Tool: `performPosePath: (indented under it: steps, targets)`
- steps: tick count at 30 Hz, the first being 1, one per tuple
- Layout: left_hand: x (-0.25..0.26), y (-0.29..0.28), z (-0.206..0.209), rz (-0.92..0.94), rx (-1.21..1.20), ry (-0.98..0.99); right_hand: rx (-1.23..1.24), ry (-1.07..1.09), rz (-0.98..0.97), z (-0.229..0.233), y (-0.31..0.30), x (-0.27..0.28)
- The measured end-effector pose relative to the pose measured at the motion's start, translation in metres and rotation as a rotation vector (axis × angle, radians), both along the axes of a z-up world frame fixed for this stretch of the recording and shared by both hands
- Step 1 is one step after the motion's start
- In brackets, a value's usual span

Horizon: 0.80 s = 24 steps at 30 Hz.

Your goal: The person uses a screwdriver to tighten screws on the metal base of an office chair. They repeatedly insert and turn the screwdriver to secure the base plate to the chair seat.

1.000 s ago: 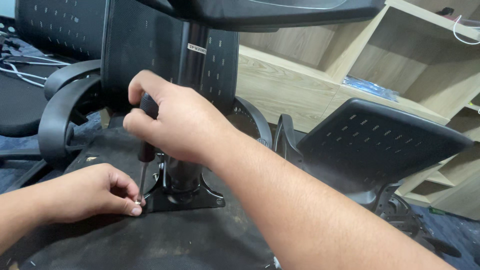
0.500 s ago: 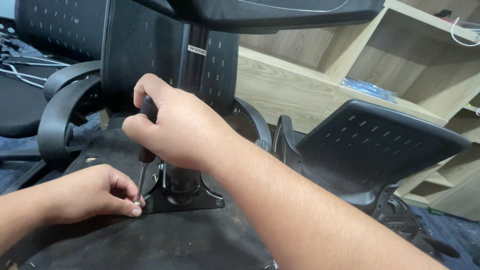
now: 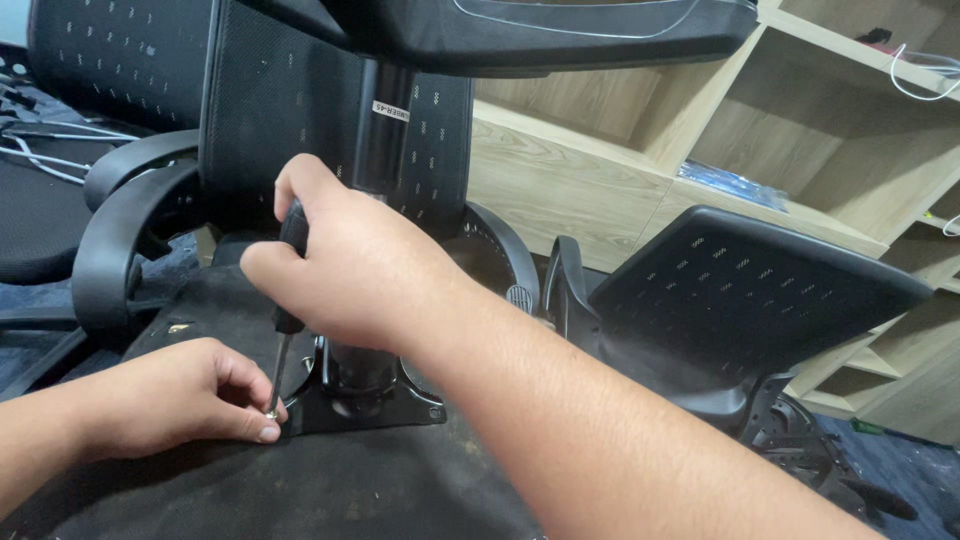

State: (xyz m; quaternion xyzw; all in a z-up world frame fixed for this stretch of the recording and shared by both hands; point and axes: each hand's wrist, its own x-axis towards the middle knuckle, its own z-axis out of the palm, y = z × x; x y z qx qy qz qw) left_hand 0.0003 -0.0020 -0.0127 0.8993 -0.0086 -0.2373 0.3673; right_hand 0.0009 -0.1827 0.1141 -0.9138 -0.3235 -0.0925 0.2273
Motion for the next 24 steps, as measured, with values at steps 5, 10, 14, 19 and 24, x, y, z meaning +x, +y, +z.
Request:
performPosePath:
  steps: [5, 10, 14, 19, 24]
  targets:
    - [0.0, 0.002, -0.002, -0.044, -0.018, -0.054, -0.054, -0.016, -0.015, 0.0, 0.003, -0.002]
    - [0.001, 0.004, -0.004, -0.065, 0.005, -0.07, -0.037, -0.103, 0.051, -0.003, 0.003, 0.006]
    - [0.002, 0.006, -0.005, -0.093, 0.008, -0.085, -0.018, -0.144, 0.094, -0.006, -0.001, 0.009]
    - [-0.001, 0.003, -0.004, -0.048, 0.022, -0.071, 0.015, -0.125, 0.067, -0.009, -0.004, 0.004]
    - [-0.001, 0.0, -0.003, -0.037, 0.085, -0.07, 0.007, -0.128, 0.003, -0.013, -0.006, -0.002]
